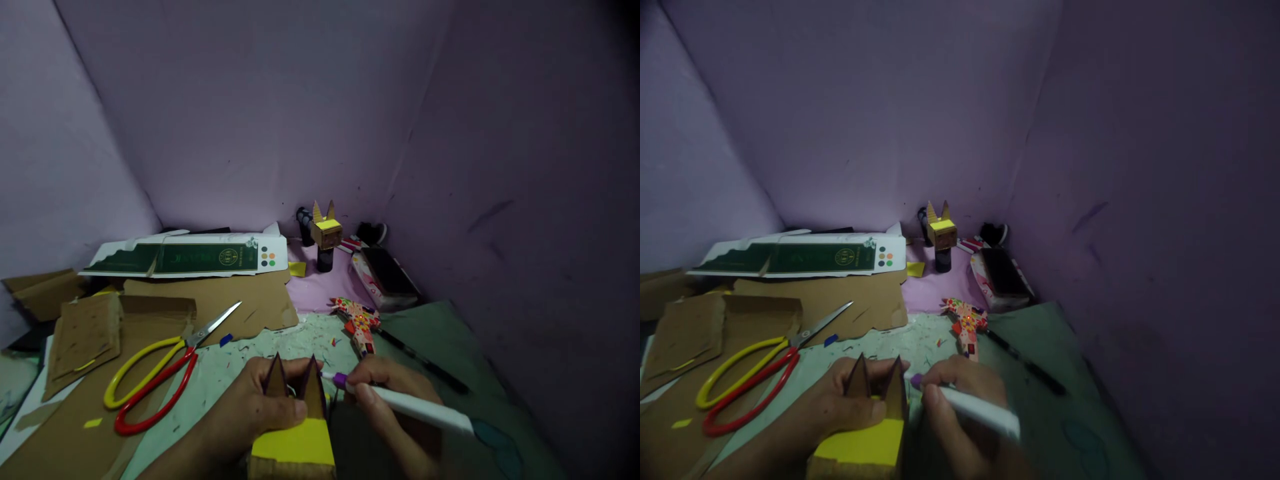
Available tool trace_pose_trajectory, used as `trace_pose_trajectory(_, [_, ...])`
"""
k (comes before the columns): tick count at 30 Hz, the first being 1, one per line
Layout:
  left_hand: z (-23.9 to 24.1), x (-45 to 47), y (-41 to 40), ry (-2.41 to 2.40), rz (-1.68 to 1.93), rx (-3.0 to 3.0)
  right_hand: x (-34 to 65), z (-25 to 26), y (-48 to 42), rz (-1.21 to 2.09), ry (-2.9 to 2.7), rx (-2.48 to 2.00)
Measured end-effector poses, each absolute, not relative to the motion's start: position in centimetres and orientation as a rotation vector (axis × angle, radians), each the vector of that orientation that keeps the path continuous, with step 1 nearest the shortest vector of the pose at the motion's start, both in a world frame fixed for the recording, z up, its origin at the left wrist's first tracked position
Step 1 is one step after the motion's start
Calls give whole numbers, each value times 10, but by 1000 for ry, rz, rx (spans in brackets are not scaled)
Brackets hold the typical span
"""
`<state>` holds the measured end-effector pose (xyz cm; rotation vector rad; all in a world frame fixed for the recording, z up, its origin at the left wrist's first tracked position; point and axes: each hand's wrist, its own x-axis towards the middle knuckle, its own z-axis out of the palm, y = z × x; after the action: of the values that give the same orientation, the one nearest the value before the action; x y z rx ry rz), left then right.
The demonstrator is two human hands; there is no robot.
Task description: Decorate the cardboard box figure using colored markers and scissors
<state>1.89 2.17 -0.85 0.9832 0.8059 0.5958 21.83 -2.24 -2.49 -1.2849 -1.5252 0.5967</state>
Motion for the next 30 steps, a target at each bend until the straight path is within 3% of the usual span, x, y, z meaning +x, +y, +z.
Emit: trace_pose_trajectory(30, [-11,19,23,776,563,1054,215,-27,-23,601,-1497,-1175])
